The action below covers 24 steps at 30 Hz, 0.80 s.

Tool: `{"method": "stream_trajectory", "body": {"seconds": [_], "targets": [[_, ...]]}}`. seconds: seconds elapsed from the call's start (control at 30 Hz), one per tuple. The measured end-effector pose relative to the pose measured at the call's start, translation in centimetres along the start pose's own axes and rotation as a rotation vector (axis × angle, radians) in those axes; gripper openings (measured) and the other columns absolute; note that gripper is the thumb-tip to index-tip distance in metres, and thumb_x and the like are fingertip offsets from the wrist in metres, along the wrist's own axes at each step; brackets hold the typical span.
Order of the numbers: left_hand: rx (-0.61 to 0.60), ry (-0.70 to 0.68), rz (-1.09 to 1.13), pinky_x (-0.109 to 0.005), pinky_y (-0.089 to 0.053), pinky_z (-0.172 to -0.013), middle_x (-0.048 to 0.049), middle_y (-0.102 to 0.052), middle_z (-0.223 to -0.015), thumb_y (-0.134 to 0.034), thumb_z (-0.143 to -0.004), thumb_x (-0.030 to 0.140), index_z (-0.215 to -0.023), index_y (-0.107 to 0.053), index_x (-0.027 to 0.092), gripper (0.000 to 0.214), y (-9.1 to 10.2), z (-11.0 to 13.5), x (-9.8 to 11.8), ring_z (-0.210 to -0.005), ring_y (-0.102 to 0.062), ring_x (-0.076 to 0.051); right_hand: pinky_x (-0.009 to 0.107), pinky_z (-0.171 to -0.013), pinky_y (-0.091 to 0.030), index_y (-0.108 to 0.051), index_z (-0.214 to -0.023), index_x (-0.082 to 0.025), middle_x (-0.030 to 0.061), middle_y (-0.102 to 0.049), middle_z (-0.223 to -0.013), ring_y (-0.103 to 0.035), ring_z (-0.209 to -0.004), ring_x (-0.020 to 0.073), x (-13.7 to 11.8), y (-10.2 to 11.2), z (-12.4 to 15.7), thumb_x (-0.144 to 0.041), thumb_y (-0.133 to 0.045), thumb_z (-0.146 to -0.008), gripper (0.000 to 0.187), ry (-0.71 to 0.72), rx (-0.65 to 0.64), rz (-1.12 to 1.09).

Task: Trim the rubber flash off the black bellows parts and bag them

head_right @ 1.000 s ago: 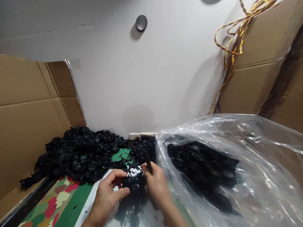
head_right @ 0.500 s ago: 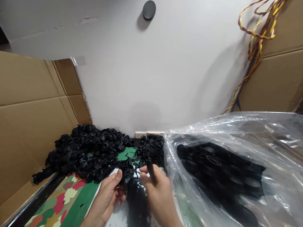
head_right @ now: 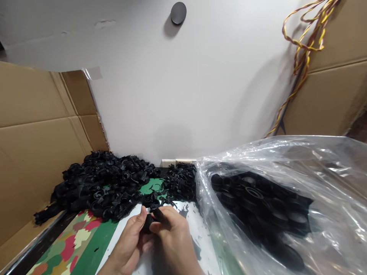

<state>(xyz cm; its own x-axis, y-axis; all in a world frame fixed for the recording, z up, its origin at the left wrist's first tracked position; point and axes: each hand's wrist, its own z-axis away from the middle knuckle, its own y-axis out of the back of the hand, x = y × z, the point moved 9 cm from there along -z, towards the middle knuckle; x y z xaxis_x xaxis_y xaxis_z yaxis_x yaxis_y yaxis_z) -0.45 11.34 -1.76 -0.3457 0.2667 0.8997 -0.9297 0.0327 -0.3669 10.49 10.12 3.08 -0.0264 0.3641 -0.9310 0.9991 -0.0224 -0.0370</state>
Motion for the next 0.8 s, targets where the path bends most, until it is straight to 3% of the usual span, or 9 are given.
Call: {"method": "stream_trajectory", "body": {"seconds": [0.1, 0.23, 0.33, 0.47, 0.53, 0.6, 0.67, 0.73, 0.8], "targets": [[-0.002, 0.000, -0.069, -0.019, -0.021, -0.036, 0.0064, -0.040, -0.044, -0.062, -0.063, 0.068, -0.061, -0.055, 0.014, 0.054, 0.0, 0.3, 0.0, -0.037, -0.032, -0.005, 0.026, -0.062, -0.048, -0.066, -0.065, -0.021, 0.0008, -0.063, -0.072, -0.060, -0.067, 0.0185, 0.7, 0.3, 0.1, -0.017, -0.062, -0.070, 0.007, -0.045, 0.022, -0.058], [-0.037, -0.062, -0.194, -0.019, -0.019, -0.039, 0.0043, -0.047, -0.046, -0.065, -0.065, 0.063, -0.062, -0.057, 0.014, 0.050, -0.3, 0.5, 0.6, -0.040, -0.039, -0.007, 0.025, -0.054, -0.039, -0.055, -0.054, -0.020, -0.0022, -0.053, -0.059, -0.051, -0.057, 0.0155, 0.3, 1.3, 0.0, -0.017, -0.059, -0.069, 0.016, -0.015, 0.077, 0.112], [-0.072, -0.054, -0.151, -0.019, -0.016, -0.040, 0.0045, -0.046, -0.043, -0.069, -0.065, 0.058, -0.060, -0.058, 0.013, 0.046, -0.8, 0.5, 0.7, -0.037, -0.035, -0.005, 0.024, -0.053, -0.035, -0.047, -0.052, -0.021, -0.0033, -0.047, -0.056, -0.045, -0.054, 0.0144, 0.1, 1.2, 0.0, -0.017, -0.056, -0.068, 0.018, -0.008, 0.072, 0.190], [-0.186, 0.033, -0.056, -0.018, -0.011, -0.038, 0.0083, -0.036, -0.036, -0.073, -0.062, 0.054, -0.053, -0.054, 0.013, 0.046, -1.6, 0.8, 0.1, -0.032, -0.024, -0.001, 0.025, -0.052, -0.035, -0.042, -0.053, -0.022, -0.0033, -0.044, -0.053, -0.043, -0.054, 0.0150, 1.2, 0.6, -0.3, -0.024, -0.049, -0.068, 0.018, -0.104, 0.030, 0.177], [-0.266, 0.065, -0.048, -0.019, -0.011, -0.036, 0.0073, -0.038, -0.035, -0.075, -0.060, 0.053, -0.052, -0.056, 0.012, 0.046, -2.0, 1.4, -0.3, -0.030, -0.024, -0.001, 0.025, -0.050, -0.035, -0.041, -0.052, -0.022, -0.0034, -0.044, -0.052, -0.043, -0.053, 0.0153, 1.6, 1.9, -0.8, -0.029, -0.048, -0.068, 0.019, -0.127, 0.100, 0.215], [-0.362, 0.095, -0.061, -0.019, -0.013, -0.035, 0.0031, -0.045, -0.036, -0.080, -0.051, 0.052, -0.048, -0.058, 0.011, 0.047, -2.5, 2.3, -0.6, -0.030, -0.030, -0.003, 0.026, -0.049, -0.034, -0.041, -0.052, -0.023, -0.0031, -0.044, -0.050, -0.042, -0.051, 0.0158, 1.5, 4.7, -1.2, -0.035, -0.049, -0.068, 0.021, -0.122, 0.281, 0.309], [-0.448, 0.113, -0.059, -0.019, -0.017, -0.036, 0.0007, -0.048, -0.038, -0.082, -0.050, 0.049, -0.048, -0.059, 0.010, 0.046, -3.2, 3.0, -0.8, -0.032, -0.037, -0.005, 0.027, -0.049, -0.033, -0.044, -0.058, -0.023, -0.0026, -0.045, -0.052, -0.042, -0.051, 0.0170, 1.7, 6.8, -1.6, -0.038, -0.044, -0.073, 0.022, -0.128, 0.367, 0.344], [-0.394, 0.107, 0.017, -0.019, -0.020, -0.035, 0.0007, -0.050, -0.041, -0.075, -0.060, 0.052, -0.052, -0.058, 0.011, 0.045, -2.9, 2.7, -0.6, -0.032, -0.041, -0.006, 0.028, -0.051, -0.036, -0.049, -0.061, -0.022, -0.0011, -0.050, -0.055, -0.047, -0.055, 0.0187, 1.7, 7.3, -1.8, -0.038, -0.046, -0.076, 0.022, -0.111, 0.357, 0.363], [-0.380, 0.042, 0.071, -0.019, -0.025, -0.037, 0.0011, -0.052, -0.047, -0.074, -0.064, 0.049, -0.060, -0.060, 0.011, 0.041, -2.8, 2.3, 0.1, -0.033, -0.044, -0.007, 0.029, -0.057, -0.041, -0.056, -0.062, -0.021, 0.0010, -0.058, -0.060, -0.053, -0.060, 0.0201, 1.5, 6.4, -1.9, -0.035, -0.051, -0.073, 0.018, -0.078, 0.274, 0.358]]}}
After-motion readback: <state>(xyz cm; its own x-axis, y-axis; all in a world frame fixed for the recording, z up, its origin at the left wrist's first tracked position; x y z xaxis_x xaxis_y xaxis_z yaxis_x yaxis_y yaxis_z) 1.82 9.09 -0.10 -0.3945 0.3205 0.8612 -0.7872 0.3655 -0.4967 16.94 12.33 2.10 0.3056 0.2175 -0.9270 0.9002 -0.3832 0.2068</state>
